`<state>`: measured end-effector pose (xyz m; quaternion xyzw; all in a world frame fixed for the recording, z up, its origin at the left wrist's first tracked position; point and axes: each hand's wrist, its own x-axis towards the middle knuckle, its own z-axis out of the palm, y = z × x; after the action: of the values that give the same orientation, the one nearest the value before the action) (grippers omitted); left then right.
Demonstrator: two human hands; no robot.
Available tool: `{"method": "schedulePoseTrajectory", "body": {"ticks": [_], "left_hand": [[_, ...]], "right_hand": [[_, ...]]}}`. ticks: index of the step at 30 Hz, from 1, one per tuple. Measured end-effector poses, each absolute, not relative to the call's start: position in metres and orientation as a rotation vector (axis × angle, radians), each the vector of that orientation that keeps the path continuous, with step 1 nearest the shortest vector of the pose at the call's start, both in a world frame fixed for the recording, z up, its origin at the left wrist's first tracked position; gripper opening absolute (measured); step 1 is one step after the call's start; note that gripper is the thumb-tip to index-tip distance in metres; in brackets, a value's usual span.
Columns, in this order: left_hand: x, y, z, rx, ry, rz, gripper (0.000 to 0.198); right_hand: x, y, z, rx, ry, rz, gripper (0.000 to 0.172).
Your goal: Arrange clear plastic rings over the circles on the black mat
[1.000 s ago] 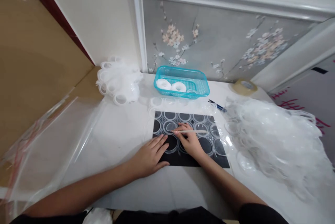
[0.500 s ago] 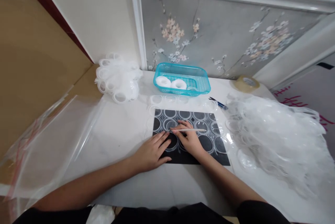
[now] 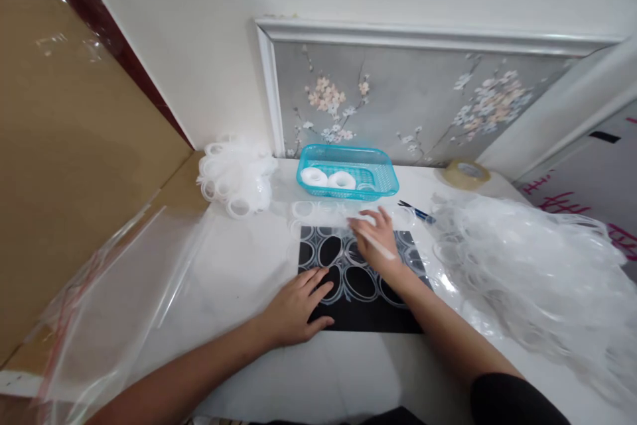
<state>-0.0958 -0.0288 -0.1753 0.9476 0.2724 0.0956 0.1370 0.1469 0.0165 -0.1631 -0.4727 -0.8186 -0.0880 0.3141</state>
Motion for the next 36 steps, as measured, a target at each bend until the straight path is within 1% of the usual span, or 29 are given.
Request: {"method": "schedulePoseTrajectory", "body": {"ticks": [2,4,6,8,11,15,19,25,29,33,36], "left_hand": [[-0.098,-0.028,-0.174,2.729,0.792,0.258,0.061],[-0.098,-0.026,-0.171,2.716,0.802,0.251,0.061],[-0.094,-0.023,-0.167,2.720,0.813,0.280,0.060],[-0.084,-0.020,-0.163,2.750,0.804,0.334,0.054],[-0.059,-0.017,-0.159,2.843,0.656,0.393,0.044],[-0.030,-0.015,-0.164,2.933,0.414,0.399,0.035],[-0.025,-0.010,-0.171,2.963,0.406,0.459,0.029],[-0.032,-0.003,-0.172,2.916,0.456,0.493,0.029],[-0.031,-0.002,-0.172,2.882,0.461,0.477,0.029],[-0.030,-0.002,-0.172,2.860,0.473,0.482,0.031],[-0.030,-0.002,-0.171,2.805,0.492,0.465,0.037]], "right_hand": [[0.161,0.020,-0.155,-1.396,-1.805,-0.282,0.021],[0.173,0.013,-0.152,-1.486,-1.576,-0.251,0.022],[0.179,-0.002,-0.156,-1.507,-1.617,-0.089,0.022],[0.178,-0.018,-0.166,-1.486,-1.747,0.165,0.021],[0.171,-0.034,-0.183,-1.447,-1.742,0.426,0.021],[0.168,-0.037,-0.188,-1.430,-1.673,0.518,0.021],[0.172,-0.036,-0.182,-1.448,-1.691,0.587,0.021],[0.174,-0.037,-0.178,-1.476,-1.707,0.611,0.021],[0.176,-0.037,-0.179,-1.475,-1.768,0.555,0.021],[0.173,-0.044,-0.182,-1.489,-1.921,0.378,0.021],[0.171,-0.046,-0.181,-1.432,-2.151,0.186,0.022]]}}
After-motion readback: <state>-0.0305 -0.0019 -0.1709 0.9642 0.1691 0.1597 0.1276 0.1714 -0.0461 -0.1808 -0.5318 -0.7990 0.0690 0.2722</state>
